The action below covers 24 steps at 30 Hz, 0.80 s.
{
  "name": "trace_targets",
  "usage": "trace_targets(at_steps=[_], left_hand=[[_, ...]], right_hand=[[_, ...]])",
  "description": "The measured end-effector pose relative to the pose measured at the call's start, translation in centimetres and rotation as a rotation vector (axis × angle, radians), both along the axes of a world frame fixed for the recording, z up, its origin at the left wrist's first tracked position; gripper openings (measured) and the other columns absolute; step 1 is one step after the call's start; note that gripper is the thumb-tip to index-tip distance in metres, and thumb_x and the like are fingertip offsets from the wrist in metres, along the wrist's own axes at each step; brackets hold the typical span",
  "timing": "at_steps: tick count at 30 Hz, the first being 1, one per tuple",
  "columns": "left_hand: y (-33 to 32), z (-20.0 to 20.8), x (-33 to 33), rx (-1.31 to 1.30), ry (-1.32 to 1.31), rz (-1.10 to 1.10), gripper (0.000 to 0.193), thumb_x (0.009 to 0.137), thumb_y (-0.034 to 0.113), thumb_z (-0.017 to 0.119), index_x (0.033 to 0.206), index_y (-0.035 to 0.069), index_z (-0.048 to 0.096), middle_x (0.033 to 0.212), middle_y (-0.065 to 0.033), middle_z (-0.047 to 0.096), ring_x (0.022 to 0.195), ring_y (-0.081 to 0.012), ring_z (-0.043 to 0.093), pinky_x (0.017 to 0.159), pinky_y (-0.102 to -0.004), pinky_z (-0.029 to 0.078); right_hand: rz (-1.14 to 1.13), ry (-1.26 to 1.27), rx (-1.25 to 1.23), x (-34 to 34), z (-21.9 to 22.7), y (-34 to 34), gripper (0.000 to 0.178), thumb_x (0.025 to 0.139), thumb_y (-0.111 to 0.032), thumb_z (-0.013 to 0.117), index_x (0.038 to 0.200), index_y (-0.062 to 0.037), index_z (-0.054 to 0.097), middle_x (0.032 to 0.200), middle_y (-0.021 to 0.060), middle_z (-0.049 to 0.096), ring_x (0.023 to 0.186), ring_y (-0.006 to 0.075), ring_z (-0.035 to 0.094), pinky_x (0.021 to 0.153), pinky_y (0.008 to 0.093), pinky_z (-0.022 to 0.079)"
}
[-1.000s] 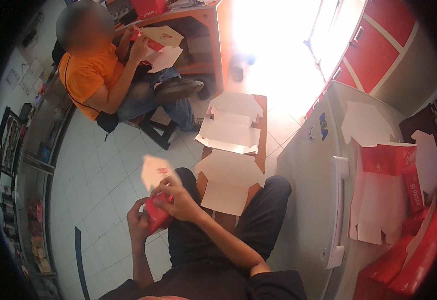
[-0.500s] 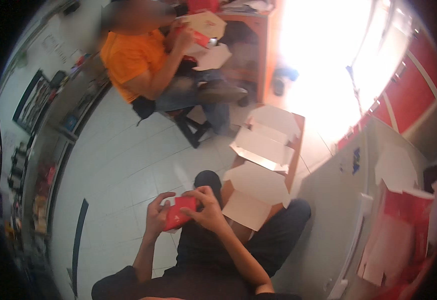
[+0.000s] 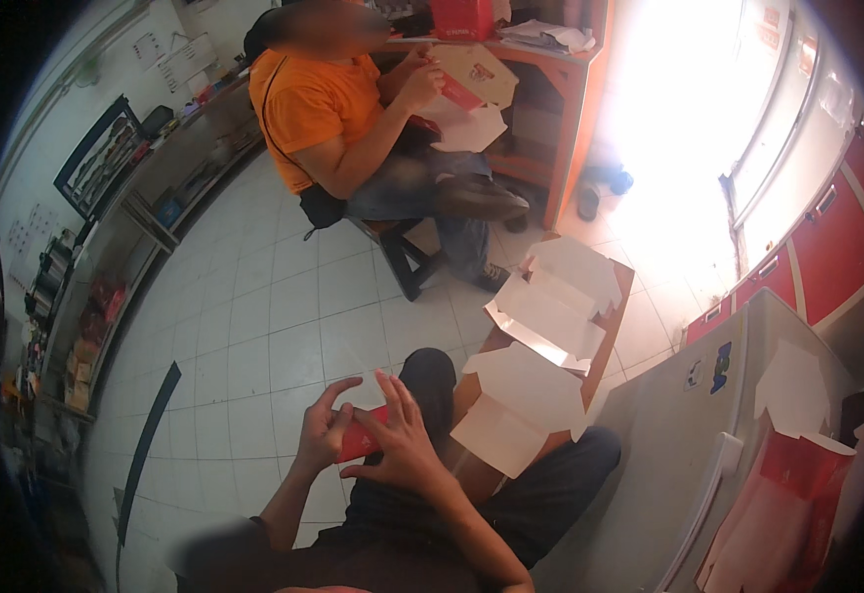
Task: The person assembles flat-packed cardboard boxes by folding and interlocking the flaps. They handle multiple red and white boxes, folding the sides and locking the tabs to form the box shape.
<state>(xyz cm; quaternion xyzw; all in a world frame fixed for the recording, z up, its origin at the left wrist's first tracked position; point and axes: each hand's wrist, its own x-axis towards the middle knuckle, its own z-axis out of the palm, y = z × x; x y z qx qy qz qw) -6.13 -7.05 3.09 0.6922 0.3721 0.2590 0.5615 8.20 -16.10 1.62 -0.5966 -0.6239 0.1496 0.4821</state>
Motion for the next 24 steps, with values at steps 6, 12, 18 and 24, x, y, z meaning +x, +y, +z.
trace_targets(at_steps=[6, 12, 18, 24], left_hand=[[3.9, 3.8, -3.2, -0.115, -0.018, -0.410, 0.059, 0.093, 0.040, 0.060, 0.138, 0.004, 0.048, 0.071, -0.0092, 0.069, 0.064, -0.0100, 0.065, 0.068, -0.0224, 0.049], [5.0, 2.6, -6.0, -0.447, -0.613, -0.496, 0.084, 0.077, 0.066, 0.068, 0.126, -0.001, 0.056, 0.107, -0.0109, 0.069, 0.102, -0.0197, 0.065, 0.093, -0.0349, 0.048], [4.3, 2.2, -4.9, 0.175, -0.043, -0.336, 0.032, 0.075, 0.004, 0.082, 0.103, 0.004, 0.068, 0.098, -0.0080, 0.073, 0.087, -0.0171, 0.070, 0.082, -0.0316, 0.054], [3.6, 4.1, -3.8, 0.428, 0.067, -0.352, 0.035, 0.074, 0.013, 0.084, 0.104, 0.005, 0.069, 0.090, -0.0089, 0.073, 0.085, -0.0203, 0.071, 0.080, -0.0327, 0.054]], right_hand=[[-0.113, 0.094, 0.153, 1.0, 0.6, -0.2, 0.071, 0.047, -0.047, 0.092, 0.106, -0.0137, 0.071, 0.153, 0.0199, 0.026, 0.142, 0.0429, 0.020, 0.113, 0.0559, 0.023], [-0.162, 1.022, 0.230, 3.8, -2.5, -0.9, 0.067, 0.081, -0.060, 0.067, 0.106, 0.0021, 0.066, 0.113, 0.0103, 0.064, 0.103, 0.0170, 0.059, 0.086, 0.0324, 0.049], [-0.352, 0.995, 0.235, 3.5, -3.7, -0.1, 0.064, 0.096, -0.056, 0.049, 0.112, 0.0054, 0.062, 0.104, 0.0072, 0.067, 0.094, 0.0123, 0.060, 0.083, 0.0281, 0.048], [-0.344, 1.051, 0.093, 4.0, -6.6, -0.5, 0.066, 0.097, -0.057, 0.045, 0.111, 0.0054, 0.061, 0.101, 0.0066, 0.067, 0.093, 0.0126, 0.060, 0.083, 0.0286, 0.048]])
